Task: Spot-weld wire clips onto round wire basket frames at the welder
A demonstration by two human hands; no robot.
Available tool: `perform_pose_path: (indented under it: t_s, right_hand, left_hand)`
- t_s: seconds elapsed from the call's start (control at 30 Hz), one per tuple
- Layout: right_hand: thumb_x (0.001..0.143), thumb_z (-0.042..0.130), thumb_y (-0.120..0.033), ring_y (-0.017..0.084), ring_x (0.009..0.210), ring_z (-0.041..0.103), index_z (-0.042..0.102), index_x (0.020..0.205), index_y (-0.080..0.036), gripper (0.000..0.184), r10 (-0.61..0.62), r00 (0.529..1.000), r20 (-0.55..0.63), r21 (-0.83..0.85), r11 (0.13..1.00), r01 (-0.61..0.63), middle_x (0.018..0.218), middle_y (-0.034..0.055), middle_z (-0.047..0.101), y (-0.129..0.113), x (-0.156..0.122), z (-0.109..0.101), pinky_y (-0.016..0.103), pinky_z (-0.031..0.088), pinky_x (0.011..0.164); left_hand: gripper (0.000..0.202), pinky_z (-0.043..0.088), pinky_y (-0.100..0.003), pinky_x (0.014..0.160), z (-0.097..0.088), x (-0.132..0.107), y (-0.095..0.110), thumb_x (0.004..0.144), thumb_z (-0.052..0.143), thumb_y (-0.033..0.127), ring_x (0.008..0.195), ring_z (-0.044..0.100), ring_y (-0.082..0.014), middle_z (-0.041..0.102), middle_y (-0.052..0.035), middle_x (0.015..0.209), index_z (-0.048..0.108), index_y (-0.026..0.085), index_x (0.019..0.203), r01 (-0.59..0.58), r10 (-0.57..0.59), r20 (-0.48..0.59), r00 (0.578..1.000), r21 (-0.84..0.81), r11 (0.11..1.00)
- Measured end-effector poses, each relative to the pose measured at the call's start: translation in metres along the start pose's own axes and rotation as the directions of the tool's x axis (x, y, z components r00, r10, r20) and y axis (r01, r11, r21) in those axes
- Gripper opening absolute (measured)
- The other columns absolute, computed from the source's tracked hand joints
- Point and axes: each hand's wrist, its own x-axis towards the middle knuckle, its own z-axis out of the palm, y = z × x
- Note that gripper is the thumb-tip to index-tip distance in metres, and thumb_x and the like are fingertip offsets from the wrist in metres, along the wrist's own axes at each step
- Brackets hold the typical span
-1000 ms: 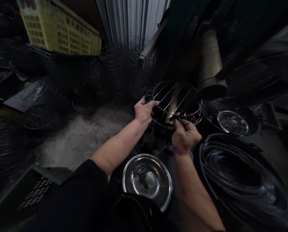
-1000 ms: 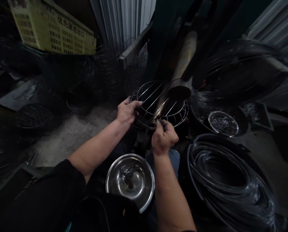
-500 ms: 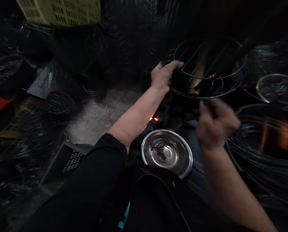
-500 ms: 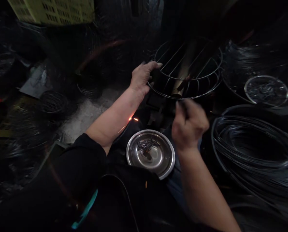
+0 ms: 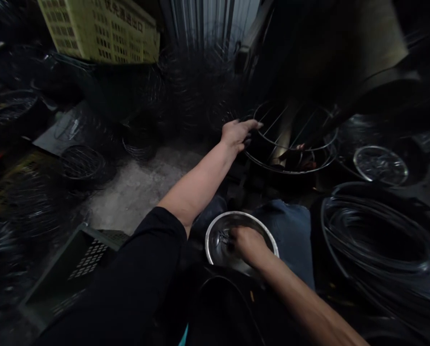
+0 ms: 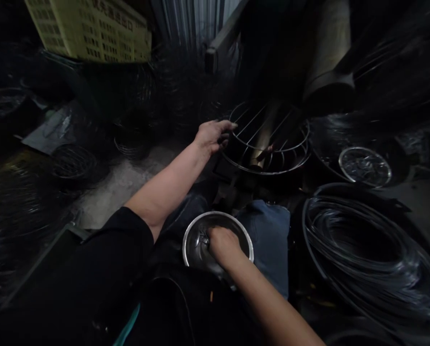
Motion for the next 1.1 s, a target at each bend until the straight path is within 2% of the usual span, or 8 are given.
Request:
perform_pose_path:
  t_s: [0.07, 0.13, 0.2, 0.27, 0.33, 0.4, 0.77, 1.1]
  right_hand:
    - [0.081, 0.052, -0.01, 0.022, 0.099, 0.074, 0.081, 0.098, -0.021, 0.035, -0.032, 0.99, -0.14, 0.176, 0.983, 0.057, 0.102, 0.0083, 0.079, 0.018, -0.008, -0.018, 0.029, 0.055, 0.087]
    - [0.079, 0.059, -0.02, 0.023, 0.093, 0.075, 0.081, 0.093, -0.022, 0.027, 0.043, 0.915, -0.4, 0.391, 0.912, 0.128, 0.098, 0.0066, 0.08, 0.039, -0.013, -0.041, 0.032, 0.057, 0.087]
    - [0.075, 0.067, -0.033, 0.024, 0.081, 0.075, 0.081, 0.09, -0.021, 0.023, 0.234, 0.748, -0.621, 0.529, 0.829, 0.18, 0.087, 0.0066, 0.08, 0.058, -0.014, -0.065, 0.036, 0.06, 0.079]
    - [0.073, 0.072, -0.04, 0.022, 0.065, 0.072, 0.081, 0.09, -0.019, 0.029, 0.407, 0.591, -0.696, 0.621, 0.755, 0.211, 0.072, 0.0048, 0.076, 0.068, -0.009, -0.087, 0.034, 0.059, 0.065]
    - [0.074, 0.073, -0.042, 0.019, 0.052, 0.066, 0.08, 0.093, -0.017, 0.032, 0.498, 0.515, -0.698, 0.679, 0.688, 0.255, 0.061, 0.0021, 0.07, 0.068, 0.0, -0.102, 0.029, 0.053, 0.053]
    - [0.076, 0.072, -0.04, 0.017, 0.047, 0.063, 0.079, 0.093, -0.015, 0.031, 0.53, 0.477, -0.701, 0.698, 0.646, 0.308, 0.056, 0.0005, 0.067, 0.06, 0.011, -0.109, 0.026, 0.049, 0.047]
    - [0.074, 0.072, -0.041, 0.019, 0.053, 0.067, 0.074, 0.086, -0.014, 0.029, 0.693, 0.262, -0.671, 0.717, 0.517, 0.468, 0.063, 0.0012, 0.068, 0.048, 0.034, -0.098, 0.03, 0.055, 0.05]
    - [0.069, 0.076, -0.04, 0.018, 0.051, 0.068, 0.07, 0.077, -0.016, 0.026, 0.712, 0.061, -0.7, 0.61, 0.551, 0.569, 0.067, 0.0011, 0.069, 0.043, 0.051, -0.093, 0.03, 0.058, 0.051]
  left_hand:
    - [0.043, 0.03, -0.019, 0.051, -0.002, -0.009, 0.002, 0.053, 0.085, -0.004, 0.058, 0.051, -0.0096, 0.055, 0.0025, 0.061, 0.064, 0.015, 0.084, 0.004, -0.005, 0.018, 1.0, 0.056, 0.998]
    - [0.038, 0.028, -0.019, 0.049, -0.006, -0.018, 0.001, 0.054, 0.083, -0.003, 0.056, 0.05, -0.0086, 0.055, 0.0029, 0.06, 0.062, 0.015, 0.08, -0.04, 0.039, 0.014, 0.999, 0.076, 0.996]
    - [0.033, 0.028, -0.02, 0.047, -0.01, -0.027, -0.003, 0.057, 0.08, -0.001, 0.056, 0.049, -0.0083, 0.055, 0.0036, 0.059, 0.061, 0.016, 0.077, -0.081, 0.081, 0.007, 0.997, 0.079, 0.994]
    - [0.029, 0.029, -0.02, 0.046, -0.013, -0.032, -0.009, 0.058, 0.079, 0.002, 0.055, 0.05, -0.0079, 0.056, 0.004, 0.06, 0.059, 0.016, 0.075, -0.1, 0.1, 0.003, 0.995, 0.055, 0.993]
    - [0.029, 0.03, -0.02, 0.046, -0.014, -0.037, -0.014, 0.058, 0.078, 0.005, 0.055, 0.051, -0.0077, 0.058, 0.004, 0.062, 0.058, 0.016, 0.076, -0.119, 0.119, 0.006, 0.993, 0.012, 0.993]
    - [0.03, 0.03, -0.02, 0.046, -0.013, -0.042, -0.019, 0.058, 0.079, 0.007, 0.055, 0.051, -0.0072, 0.059, 0.0041, 0.064, 0.057, 0.017, 0.076, -0.144, 0.144, 0.023, 0.989, -0.009, 0.99]
    - [0.037, 0.03, -0.021, 0.048, -0.008, -0.052, -0.024, 0.053, 0.084, 0.009, 0.055, 0.051, -0.0068, 0.057, 0.0049, 0.067, 0.056, 0.018, 0.075, -0.16, 0.161, 0.023, 0.987, -0.046, 0.986]
    - [0.035, 0.028, -0.021, 0.045, -0.003, -0.044, -0.023, 0.055, 0.084, 0.009, 0.054, 0.051, -0.007, 0.058, 0.0044, 0.064, 0.055, 0.017, 0.071, -0.17, 0.17, 0.025, 0.985, -0.014, 0.985]
